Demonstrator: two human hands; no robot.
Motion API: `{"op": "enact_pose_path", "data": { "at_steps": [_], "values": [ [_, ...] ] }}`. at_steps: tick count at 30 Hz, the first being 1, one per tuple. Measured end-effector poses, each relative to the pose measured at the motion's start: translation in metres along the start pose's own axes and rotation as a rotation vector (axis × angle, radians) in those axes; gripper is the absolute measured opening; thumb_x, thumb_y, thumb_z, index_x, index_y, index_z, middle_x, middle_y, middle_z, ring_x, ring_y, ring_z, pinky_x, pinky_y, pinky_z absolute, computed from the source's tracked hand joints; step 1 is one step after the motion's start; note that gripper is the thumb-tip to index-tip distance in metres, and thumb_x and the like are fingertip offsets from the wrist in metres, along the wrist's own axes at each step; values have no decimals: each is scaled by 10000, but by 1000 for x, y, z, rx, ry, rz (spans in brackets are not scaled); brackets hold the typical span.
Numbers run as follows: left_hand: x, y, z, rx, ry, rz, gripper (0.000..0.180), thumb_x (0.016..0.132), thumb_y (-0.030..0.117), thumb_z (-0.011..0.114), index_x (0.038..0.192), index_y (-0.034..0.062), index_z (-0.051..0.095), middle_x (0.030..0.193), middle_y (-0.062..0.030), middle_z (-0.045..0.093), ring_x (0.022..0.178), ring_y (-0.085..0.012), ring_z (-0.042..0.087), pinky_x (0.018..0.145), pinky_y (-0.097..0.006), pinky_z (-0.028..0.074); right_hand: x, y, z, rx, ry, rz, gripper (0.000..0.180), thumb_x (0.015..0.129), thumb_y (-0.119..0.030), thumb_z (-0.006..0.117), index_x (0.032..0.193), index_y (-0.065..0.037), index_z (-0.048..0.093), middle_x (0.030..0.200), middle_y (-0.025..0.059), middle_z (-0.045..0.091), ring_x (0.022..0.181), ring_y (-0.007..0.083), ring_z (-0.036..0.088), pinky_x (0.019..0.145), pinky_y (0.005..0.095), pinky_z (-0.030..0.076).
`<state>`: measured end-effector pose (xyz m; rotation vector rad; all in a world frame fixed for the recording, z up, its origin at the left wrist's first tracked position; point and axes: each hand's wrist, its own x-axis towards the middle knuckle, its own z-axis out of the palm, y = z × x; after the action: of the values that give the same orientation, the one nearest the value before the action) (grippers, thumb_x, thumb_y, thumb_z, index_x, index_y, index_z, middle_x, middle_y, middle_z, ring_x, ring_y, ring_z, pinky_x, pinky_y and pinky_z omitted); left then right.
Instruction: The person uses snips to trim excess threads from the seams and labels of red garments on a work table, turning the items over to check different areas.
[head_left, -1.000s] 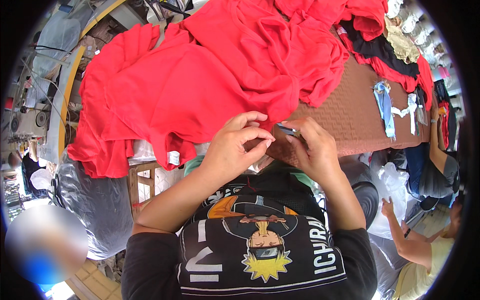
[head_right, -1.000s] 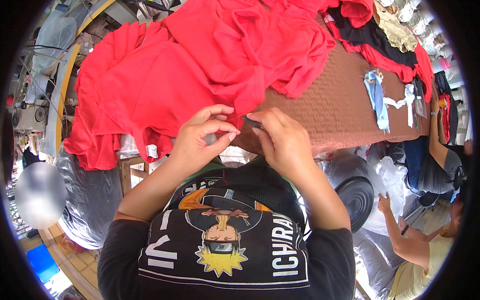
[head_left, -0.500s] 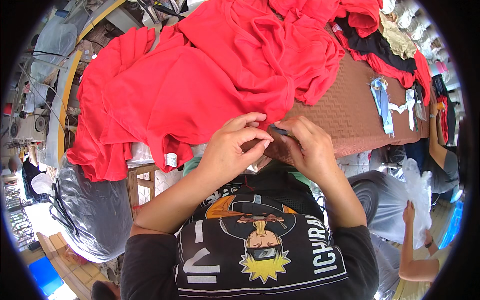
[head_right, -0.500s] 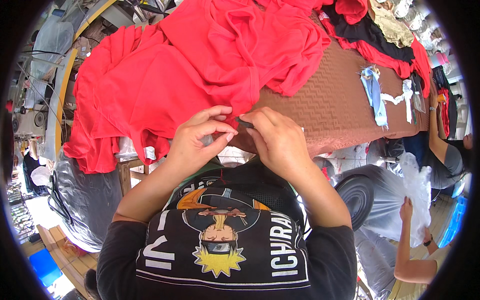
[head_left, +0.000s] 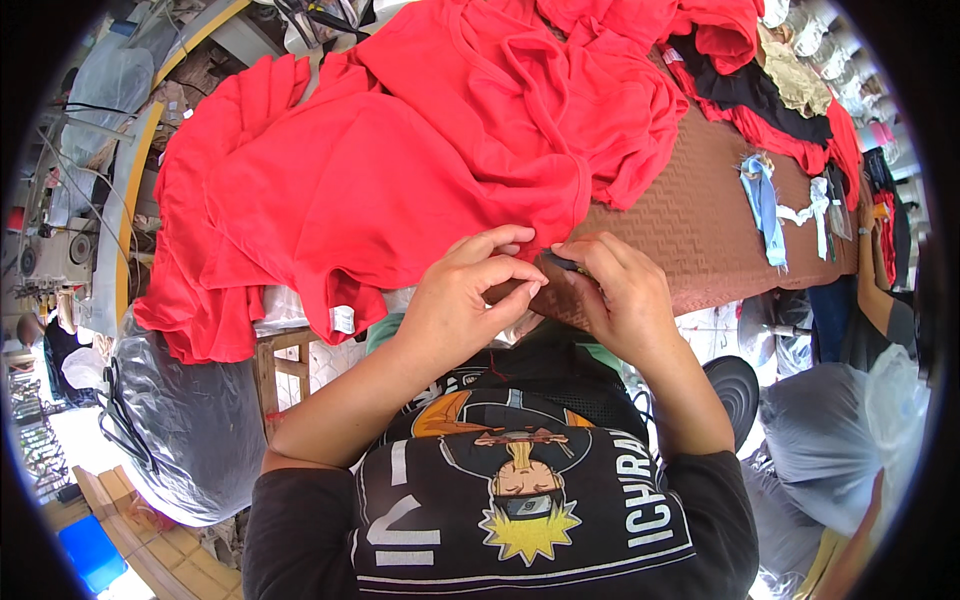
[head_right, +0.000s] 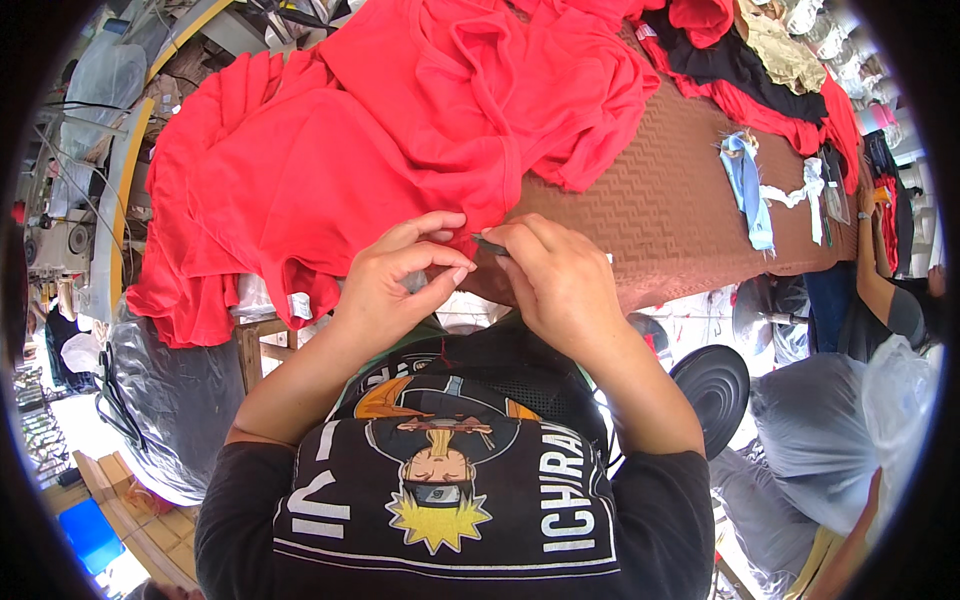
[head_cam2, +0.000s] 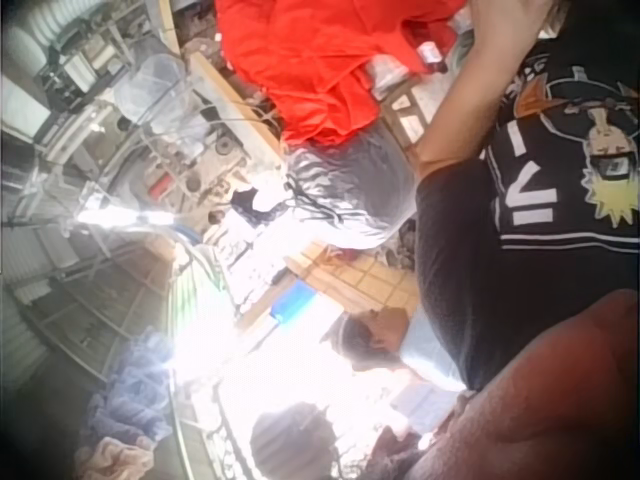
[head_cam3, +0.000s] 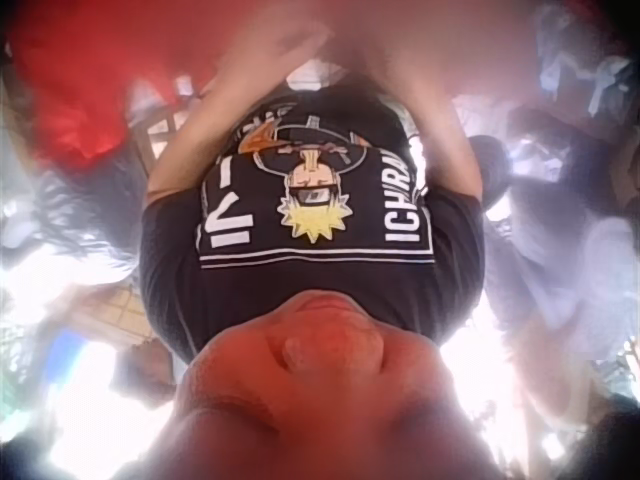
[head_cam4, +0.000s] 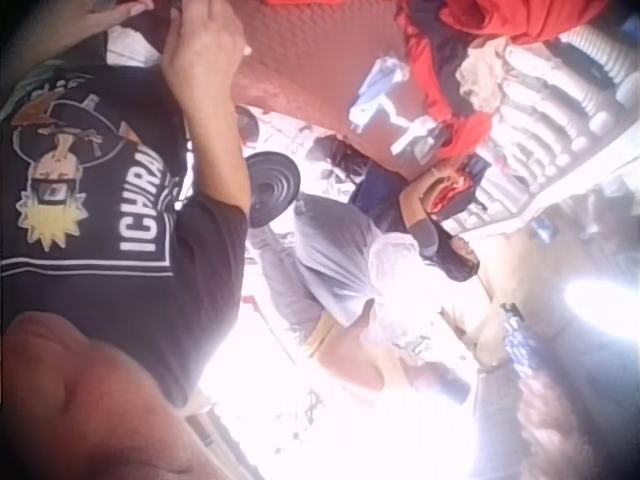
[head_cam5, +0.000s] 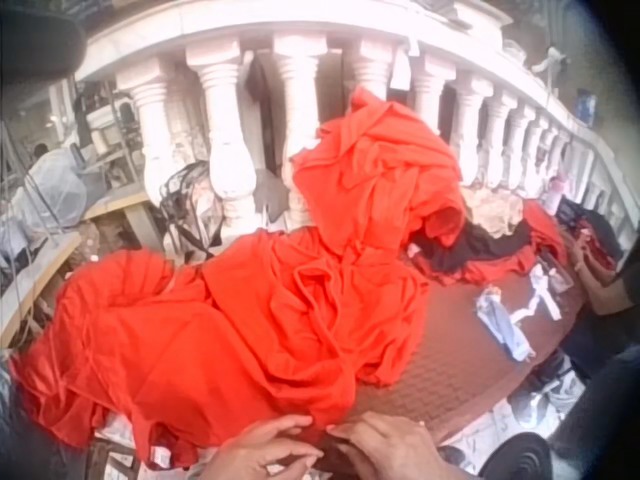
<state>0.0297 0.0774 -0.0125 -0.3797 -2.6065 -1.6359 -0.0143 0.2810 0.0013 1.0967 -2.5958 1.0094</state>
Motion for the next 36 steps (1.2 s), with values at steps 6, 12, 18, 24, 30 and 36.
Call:
{"op": "enact_pose_path", "data": {
  "at_steps": [6,12,18,24,30,36],
  "values": [
    [0,4,1,-29,4,-25,174,802,-2,671,953,62,727,1232,-136,592,1060,-216,614,796,-300,526,-1,-1,-1,-7,-5,-15,240,773,-34,650,1010,-45,616,892,110,614,819,311,624,675,400,493],
    [-1,1,2,-7,11,-5,170,790,48,689,953,84,725,1223,-119,597,1057,-234,605,793,-315,552,-1,-2,2,15,7,-19,230,776,-35,652,1002,-43,609,898,111,615,823,312,623,684,401,493],
    [-2,1,2,10,3,7,170,780,67,697,946,94,724,1217,-103,600,1052,-244,596,790,-321,562,-1,-2,4,11,18,-9,220,783,-33,643,1000,-45,610,900,110,614,826,313,623,689,405,492],
    [3,3,-6,-43,-42,37,126,819,36,664,937,57,704,1268,-134,578,1118,-223,585,902,-327,491,2,-1,1,-2,21,27,233,776,-12,635,1007,-44,617,889,115,614,812,317,626,681,395,497],
    [16,-10,-23,-937,-82,-319,108,950,97,537,979,41,625,1347,-226,517,1164,-234,578,1008,-338,445,8,-6,-4,154,176,75,262,763,22,635,1017,-43,627,921,120,625,825,309,632,689,379,500],
    [18,-11,-30,-1194,-99,-463,106,957,174,531,980,89,589,1394,-223,474,1187,-219,561,1034,-355,429,12,-10,6,158,146,-18,288,761,17,645,1040,-42,610,946,110,629,848,306,631,701,379,502]
  ]
}}
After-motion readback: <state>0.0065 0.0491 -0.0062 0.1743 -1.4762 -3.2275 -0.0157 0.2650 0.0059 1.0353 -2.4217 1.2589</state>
